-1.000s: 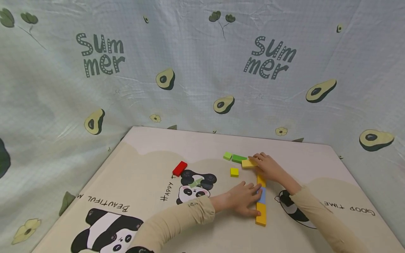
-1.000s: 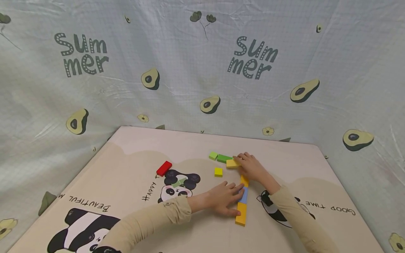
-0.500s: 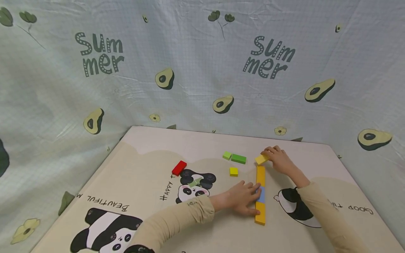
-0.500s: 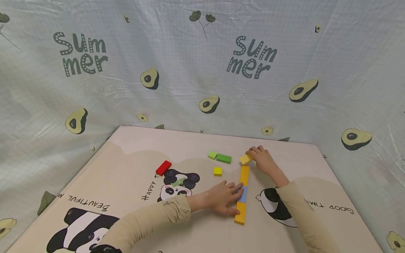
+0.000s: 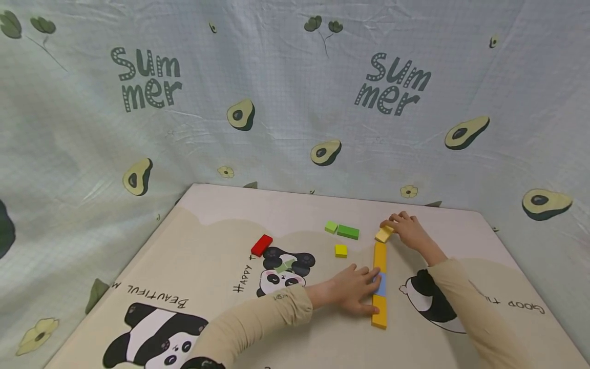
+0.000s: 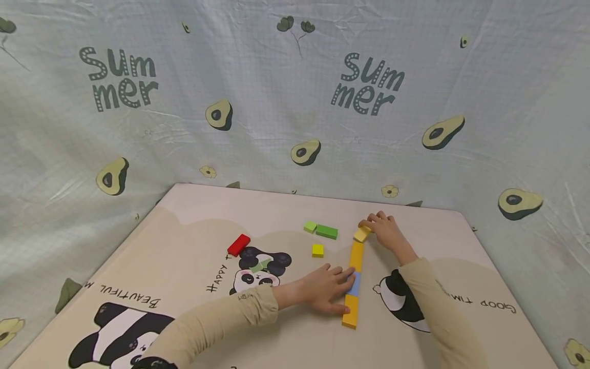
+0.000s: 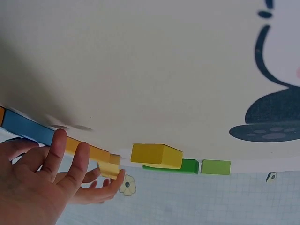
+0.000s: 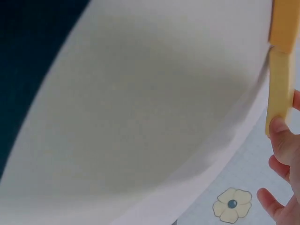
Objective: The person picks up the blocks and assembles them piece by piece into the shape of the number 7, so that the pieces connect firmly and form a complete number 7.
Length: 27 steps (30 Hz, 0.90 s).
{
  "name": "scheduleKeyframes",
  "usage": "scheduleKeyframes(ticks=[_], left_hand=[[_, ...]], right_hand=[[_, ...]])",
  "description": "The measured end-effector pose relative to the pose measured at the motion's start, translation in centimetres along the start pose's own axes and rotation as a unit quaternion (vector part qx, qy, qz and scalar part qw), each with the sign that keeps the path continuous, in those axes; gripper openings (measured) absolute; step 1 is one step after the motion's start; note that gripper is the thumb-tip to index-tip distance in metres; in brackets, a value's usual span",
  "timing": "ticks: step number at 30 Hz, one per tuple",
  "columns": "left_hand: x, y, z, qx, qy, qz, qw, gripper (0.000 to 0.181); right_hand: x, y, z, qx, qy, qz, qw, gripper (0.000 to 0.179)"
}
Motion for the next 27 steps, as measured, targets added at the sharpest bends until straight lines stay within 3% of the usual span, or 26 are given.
scheduleKeyframes(ticks=[6, 10, 13, 20, 27], left_hand=[[0.0, 0.0, 0.0, 0.008, 0.001, 0.004, 1.0, 0.075], [0.1, -0.1, 0.0, 0.014, 0.002, 0.004, 0.9999, 0.075], [0.1, -0.1, 0.0, 0.016, 0.006, -0.002, 0.9999, 0.075], [0.1, -0.1, -0.1, 0.008, 0.007, -0.009, 0.9999, 0.074], [0.2, -0.2, -0.1, 0.004, 0.007, -0.007, 0.9999, 0.074]], right_hand=[[0.3, -0.8, -0.6, -0.026, 0.027, 0.0, 0.9993, 0.032], [0.2, -1.2, -0.6, -0.006, 0.019, -0.015, 0.9997, 0.03], [0.2, -1.4, -0.5, 0.017, 0.0, -0.028, 0.9995, 0.029], [0.2, -2.1, 0.4, 0.051, -0.09, -0.078, 0.9916, 0.039], [0.1, -3.0, 0.4, 0.084, -0.118, -0.097, 0.9847, 0.04]])
Point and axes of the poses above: each hand's wrist, its own x-axis towards the middle knuckle, its own y-axis out of the back of the hand, z = x × y, the point moved 10 cm from there along x, towards the middle knuckle, and after that the axes turned 4 degrees about -x, right-handed, at the moved point
